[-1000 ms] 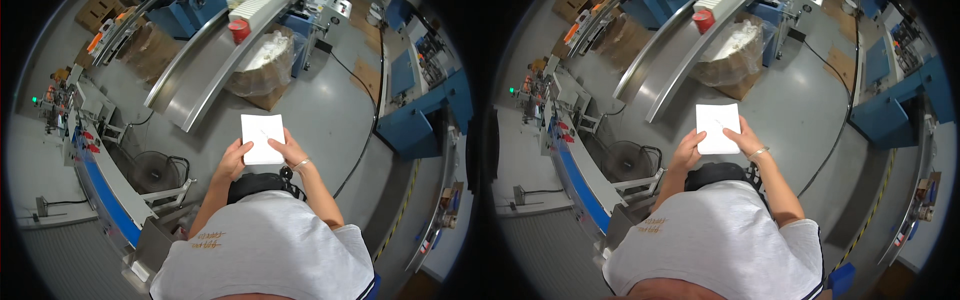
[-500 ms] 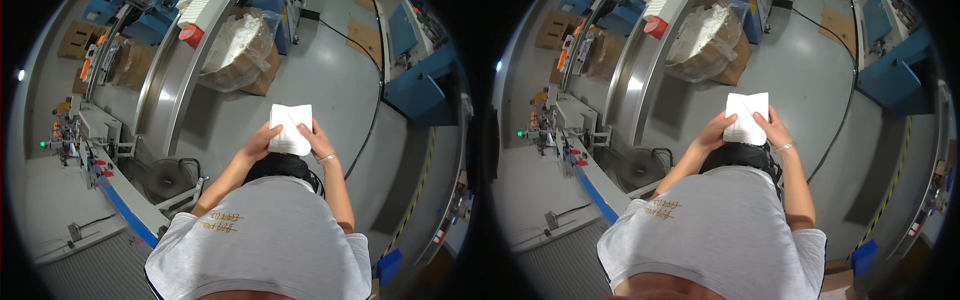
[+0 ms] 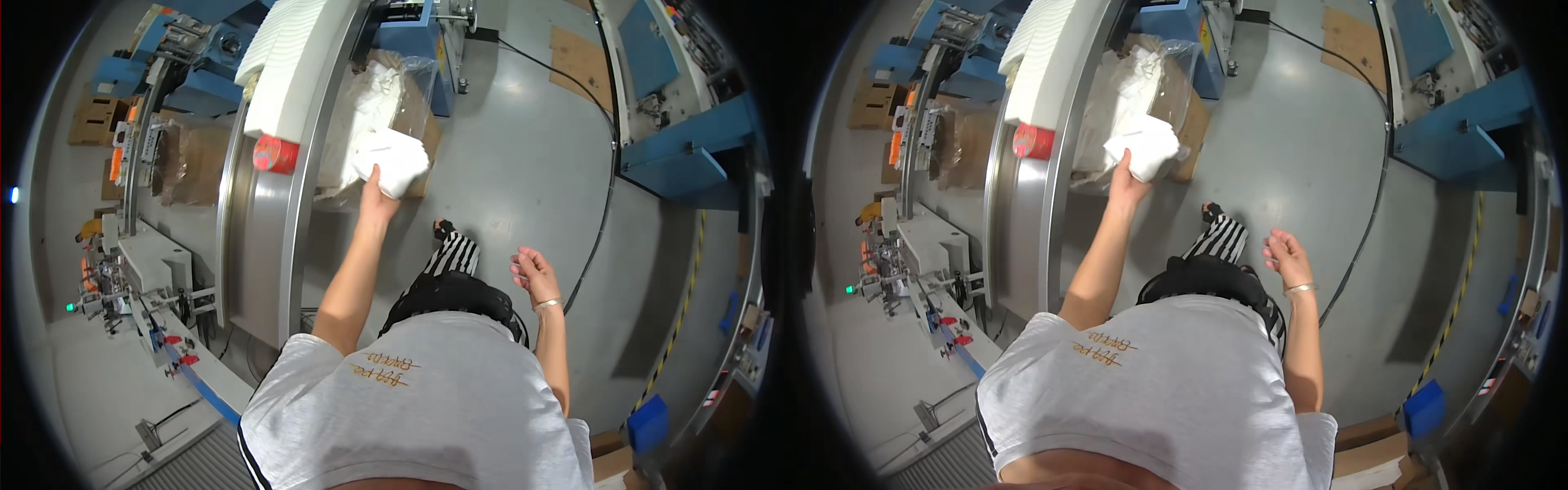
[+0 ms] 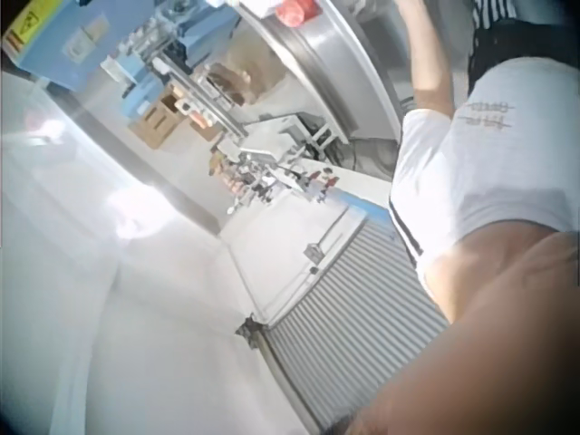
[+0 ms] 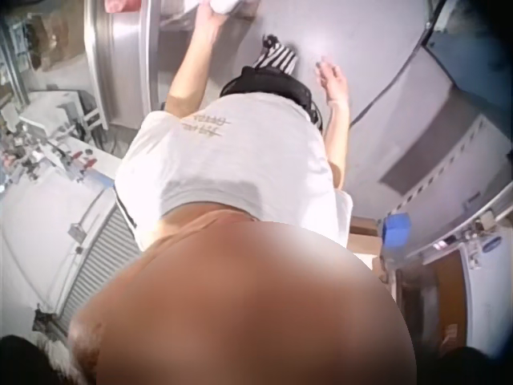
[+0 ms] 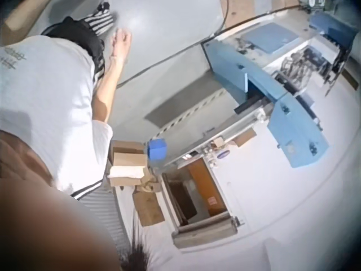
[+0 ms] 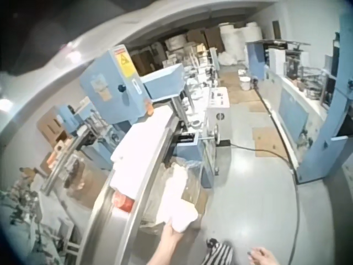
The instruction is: The recorder is manually transferring and arranging stacks of paper tissues between a processing machine and a conveyor belt.
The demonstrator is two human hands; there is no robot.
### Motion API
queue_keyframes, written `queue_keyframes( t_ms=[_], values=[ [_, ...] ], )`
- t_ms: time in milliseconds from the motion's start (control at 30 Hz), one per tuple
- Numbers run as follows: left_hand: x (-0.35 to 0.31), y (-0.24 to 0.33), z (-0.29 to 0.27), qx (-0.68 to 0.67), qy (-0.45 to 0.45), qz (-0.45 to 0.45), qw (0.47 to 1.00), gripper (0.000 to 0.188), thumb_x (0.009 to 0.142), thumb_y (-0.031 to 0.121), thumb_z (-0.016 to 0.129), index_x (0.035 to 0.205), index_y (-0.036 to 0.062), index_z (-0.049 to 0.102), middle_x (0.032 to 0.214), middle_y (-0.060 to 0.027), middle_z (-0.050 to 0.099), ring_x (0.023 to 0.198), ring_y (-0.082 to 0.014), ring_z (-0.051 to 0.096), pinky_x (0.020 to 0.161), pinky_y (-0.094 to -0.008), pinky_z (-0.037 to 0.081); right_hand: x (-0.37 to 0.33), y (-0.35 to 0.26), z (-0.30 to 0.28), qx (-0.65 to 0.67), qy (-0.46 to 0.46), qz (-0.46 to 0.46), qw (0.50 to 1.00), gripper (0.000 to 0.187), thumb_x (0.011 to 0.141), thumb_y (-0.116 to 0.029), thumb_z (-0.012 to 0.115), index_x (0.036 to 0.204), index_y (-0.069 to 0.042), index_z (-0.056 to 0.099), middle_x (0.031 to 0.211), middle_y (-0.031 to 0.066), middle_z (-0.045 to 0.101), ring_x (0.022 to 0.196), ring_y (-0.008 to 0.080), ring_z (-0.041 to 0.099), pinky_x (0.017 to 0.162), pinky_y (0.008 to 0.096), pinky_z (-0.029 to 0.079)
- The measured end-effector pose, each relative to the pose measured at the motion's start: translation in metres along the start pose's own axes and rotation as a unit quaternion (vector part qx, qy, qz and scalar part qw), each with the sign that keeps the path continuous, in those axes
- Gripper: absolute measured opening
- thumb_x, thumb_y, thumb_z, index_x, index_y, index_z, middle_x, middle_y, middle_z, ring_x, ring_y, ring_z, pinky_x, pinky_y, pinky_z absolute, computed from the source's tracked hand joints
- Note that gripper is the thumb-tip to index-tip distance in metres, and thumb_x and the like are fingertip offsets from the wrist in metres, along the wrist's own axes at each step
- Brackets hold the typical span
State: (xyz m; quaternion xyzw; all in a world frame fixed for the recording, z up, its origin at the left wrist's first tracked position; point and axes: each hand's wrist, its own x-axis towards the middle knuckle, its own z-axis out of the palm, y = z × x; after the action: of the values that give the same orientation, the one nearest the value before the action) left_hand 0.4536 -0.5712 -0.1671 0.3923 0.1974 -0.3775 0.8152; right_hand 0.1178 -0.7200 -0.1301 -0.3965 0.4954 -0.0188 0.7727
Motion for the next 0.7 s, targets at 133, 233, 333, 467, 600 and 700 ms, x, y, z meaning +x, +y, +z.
queue_keyframes(
  t_ms=[133, 233, 333, 467, 600, 700],
  values=[
    [0.092, 0.046, 0.012, -0.049, 0.026, 0.008, 0.998, 0.048, 0.097, 0.037, 0.043, 0.137, 0.011, 0.04, 0.136, -0.007, 0.05, 0.123, -0.028, 0.049, 0.107, -0.0485, 0.034, 0.019, -0.025, 0.018, 0.002, 0.035, 0.003, 0.999, 0.033, 0.092, -0.025, 0.06, 0.12, -0.009, 0.054, 0.102, 0.0021, 0.063, 0.083, 0.0079, 0.058, 0.069, 0.0224, 0.048],
    [0.135, 0.075, 0.031, -0.084, 0.013, 0.056, 0.995, 0.048, 0.099, 0.038, 0.038, 0.136, 0.0075, 0.041, 0.134, -0.0087, 0.052, 0.124, -0.0295, 0.048, 0.107, -0.0493, 0.034, 0.027, -0.035, 0.025, 0.002, 0.067, 0.015, 0.998, 0.032, 0.092, -0.024, 0.06, 0.119, -0.008, 0.054, 0.101, 0.002, 0.063, 0.082, 0.0083, 0.058, 0.069, 0.023, 0.048],
    [0.206, 0.094, -0.006, -0.061, -0.071, 0.125, 0.988, 0.047, 0.099, 0.037, 0.039, 0.136, 0.0082, 0.042, 0.132, -0.0098, 0.053, 0.123, -0.0282, 0.049, 0.104, -0.047, 0.037, 0.036, -0.043, 0.038, -0.009, 0.07, 0.056, 0.996, 0.034, 0.091, -0.024, 0.061, 0.118, -0.006, 0.054, 0.1, 0.0026, 0.063, 0.081, 0.0091, 0.058, 0.066, 0.0225, 0.048],
    [0.232, 0.077, -0.035, -0.007, 0.214, -0.019, 0.977, 0.072, 0.067, 0.075, 0.059, 0.112, 0.0201, 0.049, 0.091, -0.0133, 0.053, 0.066, -0.0264, 0.043, 0.063, -0.0398, 0.043, 0.058, -0.061, 0.058, -0.046, 0.049, 0.069, 0.995, 0.035, 0.091, -0.023, 0.061, 0.118, -0.004, 0.054, 0.098, 0.0028, 0.063, 0.079, 0.0099, 0.058, 0.065, 0.023, 0.048],
    [0.179, 0.037, -0.058, 0.01, 0.181, -0.043, 0.982, 0.031, 0.089, 0.04, 0.054, 0.105, 0.0134, 0.05, 0.085, -0.0066, 0.055, 0.07, -0.0234, 0.055, 0.06, -0.0322, 0.049, 0.091, -0.09, 0.092, -0.13, 0.015, 0.04, 0.991, 0.033, 0.09, -0.02, 0.061, 0.117, -0.003, 0.055, 0.095, 0.0026, 0.063, 0.079, 0.01, 0.059, 0.065, 0.0235, 0.048],
    [0.093, 0.011, -0.032, 0.218, 0.063, -0.036, 0.973, 0.018, 0.09, 0.025, 0.057, 0.099, 0.009, 0.057, 0.078, -0.0028, 0.06, 0.063, -0.0139, 0.059, 0.055, -0.0259, 0.048, 0.123, -0.109, 0.121, -0.184, -0.023, 0.003, 0.983, 0.031, 0.09, -0.021, 0.061, 0.116, -0.004, 0.056, 0.094, 0.0023, 0.063, 0.079, 0.0094, 0.059, 0.065, 0.024, 0.048]
  ],
)
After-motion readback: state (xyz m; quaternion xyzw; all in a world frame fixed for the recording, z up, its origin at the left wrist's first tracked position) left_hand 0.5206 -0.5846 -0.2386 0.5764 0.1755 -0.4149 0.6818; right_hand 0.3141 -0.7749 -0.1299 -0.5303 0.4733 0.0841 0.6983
